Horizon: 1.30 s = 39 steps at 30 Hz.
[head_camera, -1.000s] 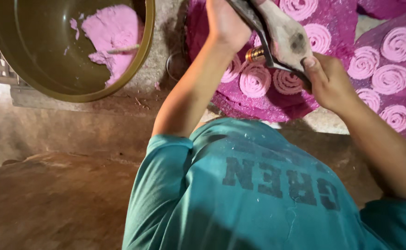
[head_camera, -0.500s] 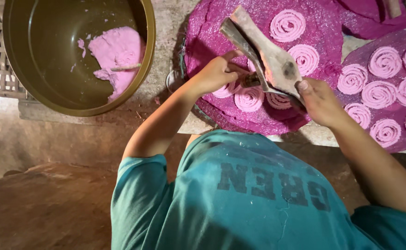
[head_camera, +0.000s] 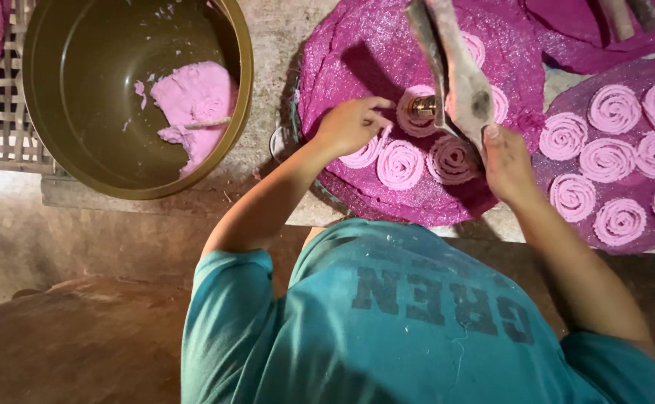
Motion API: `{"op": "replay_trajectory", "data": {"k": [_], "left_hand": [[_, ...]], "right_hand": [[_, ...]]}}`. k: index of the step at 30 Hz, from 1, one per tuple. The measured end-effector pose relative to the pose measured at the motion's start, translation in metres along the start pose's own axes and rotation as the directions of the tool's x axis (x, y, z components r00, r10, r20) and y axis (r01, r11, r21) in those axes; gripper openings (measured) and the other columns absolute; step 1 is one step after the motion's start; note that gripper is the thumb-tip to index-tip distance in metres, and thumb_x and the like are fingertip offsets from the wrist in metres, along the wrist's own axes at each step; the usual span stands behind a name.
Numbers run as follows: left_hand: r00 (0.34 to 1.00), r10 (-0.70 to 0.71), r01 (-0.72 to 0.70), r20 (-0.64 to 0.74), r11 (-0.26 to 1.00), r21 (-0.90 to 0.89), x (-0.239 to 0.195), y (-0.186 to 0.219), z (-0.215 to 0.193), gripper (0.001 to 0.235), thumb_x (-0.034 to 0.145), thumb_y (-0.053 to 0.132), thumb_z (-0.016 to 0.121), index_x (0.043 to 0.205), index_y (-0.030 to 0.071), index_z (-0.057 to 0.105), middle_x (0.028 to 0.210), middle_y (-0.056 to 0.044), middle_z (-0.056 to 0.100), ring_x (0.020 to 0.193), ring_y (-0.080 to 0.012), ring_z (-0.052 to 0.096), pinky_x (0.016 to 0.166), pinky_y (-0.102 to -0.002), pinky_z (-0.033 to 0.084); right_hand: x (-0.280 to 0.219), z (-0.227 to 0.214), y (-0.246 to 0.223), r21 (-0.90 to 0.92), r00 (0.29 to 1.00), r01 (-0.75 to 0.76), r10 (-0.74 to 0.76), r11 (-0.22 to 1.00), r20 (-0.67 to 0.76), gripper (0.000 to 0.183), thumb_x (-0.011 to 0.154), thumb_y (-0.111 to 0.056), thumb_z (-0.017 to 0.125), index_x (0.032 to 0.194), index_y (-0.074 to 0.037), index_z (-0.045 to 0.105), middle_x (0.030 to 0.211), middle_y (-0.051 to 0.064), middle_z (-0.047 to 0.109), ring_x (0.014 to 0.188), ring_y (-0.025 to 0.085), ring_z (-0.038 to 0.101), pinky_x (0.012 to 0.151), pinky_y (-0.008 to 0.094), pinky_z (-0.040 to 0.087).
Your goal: The person scoops pink paste from a bowl and uses a handheld extruder to form spiral rolls onto a pink glittery mat. The person repeats this process to create multiple rolls and then places the mat into a steamer.
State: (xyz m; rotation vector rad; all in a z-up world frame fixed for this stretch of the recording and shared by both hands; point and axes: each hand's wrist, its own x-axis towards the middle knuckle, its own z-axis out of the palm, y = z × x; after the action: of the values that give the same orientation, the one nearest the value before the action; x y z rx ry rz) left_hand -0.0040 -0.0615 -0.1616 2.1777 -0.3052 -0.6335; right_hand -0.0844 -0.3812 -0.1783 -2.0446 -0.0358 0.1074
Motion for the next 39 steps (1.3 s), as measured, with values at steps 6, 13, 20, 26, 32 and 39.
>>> {"op": "replay_trajectory", "data": {"k": [6,13,20,26,32,39], "left_hand": [[0.979,0.187,-0.164,-0.081,0.958,0.235,-0.018,0.002,-0.014,0.05,0.084,0.011,0.06,0.133,0.02,0.065,0.109,0.003,0.078,0.087,-0.0222,0.075,0.074,-0.037,0.059],[0.876,0.46,-0.302,-0.145,0.757,0.579,-0.023,-0.012,-0.012,0.047,0.083,0.007,0.062,0.127,0.019,0.071,0.106,-0.004,0.077,0.101,-0.0321,0.071,0.078,-0.044,0.058],[0.884,0.468,-0.355,-0.003,0.674,0.647,-0.03,-0.003,-0.004,0.036,0.083,0.008,0.065,0.115,0.021,0.077,0.141,-0.001,0.061,0.126,-0.0279,0.054,0.095,-0.042,0.053],[0.75,0.629,-0.37,-0.203,0.654,0.66,-0.044,0.039,-0.035,0.055,0.079,0.002,0.064,0.133,0.01,0.066,0.147,-0.008,0.056,0.128,-0.0293,0.051,0.1,-0.046,0.047],[0.772,0.632,-0.625,-0.062,0.774,0.106,-0.097,0.141,-0.061,0.047,0.087,0.022,0.076,0.124,0.003,0.055,0.108,-0.01,0.062,0.101,-0.0218,0.061,0.086,-0.04,0.05],[0.737,0.591,-0.587,0.328,0.8,-0.122,-0.158,0.183,-0.096,0.034,0.084,0.028,0.078,0.106,0.006,0.064,0.084,-0.007,0.062,0.072,-0.0177,0.058,0.063,-0.032,0.045]], "right_hand": [[-0.021,0.007,-0.002,0.162,0.999,-0.043,0.046,0.986,-0.014,0.076,0.109,-0.064,0.027,0.086,0.0,0.06,0.063,0.003,0.054,0.052,0.013,0.048,0.05,0.032,0.036],[-0.048,0.005,-0.033,0.495,0.998,-0.058,0.064,0.867,0.006,0.085,0.1,-0.079,0.032,0.106,0.001,0.059,0.073,0.005,0.057,0.058,0.013,0.053,0.051,0.028,0.041],[-0.06,-0.008,-0.022,0.568,0.999,-0.039,0.044,0.822,0.005,0.09,0.098,-0.084,0.035,0.107,0.004,0.057,0.074,0.007,0.053,0.061,0.015,0.051,0.053,0.029,0.038],[-0.06,-0.015,-0.045,0.559,1.0,-0.007,-0.003,0.829,0.018,0.089,0.097,-0.082,0.039,0.118,0.003,0.057,0.078,0.004,0.056,0.062,0.013,0.051,0.052,0.029,0.039],[-0.015,-0.05,-0.13,0.087,0.897,0.337,-0.348,0.938,0.273,0.072,0.096,-0.069,0.059,0.114,0.001,0.063,0.073,0.002,0.057,0.058,0.012,0.054,0.053,0.03,0.044],[0.032,-0.055,-0.279,-0.129,-0.026,0.988,-0.909,-0.087,0.417,0.071,0.075,-0.077,0.066,0.08,-0.008,0.051,0.064,0.007,0.05,0.056,0.027,0.054,0.049,0.039,0.04]]}}
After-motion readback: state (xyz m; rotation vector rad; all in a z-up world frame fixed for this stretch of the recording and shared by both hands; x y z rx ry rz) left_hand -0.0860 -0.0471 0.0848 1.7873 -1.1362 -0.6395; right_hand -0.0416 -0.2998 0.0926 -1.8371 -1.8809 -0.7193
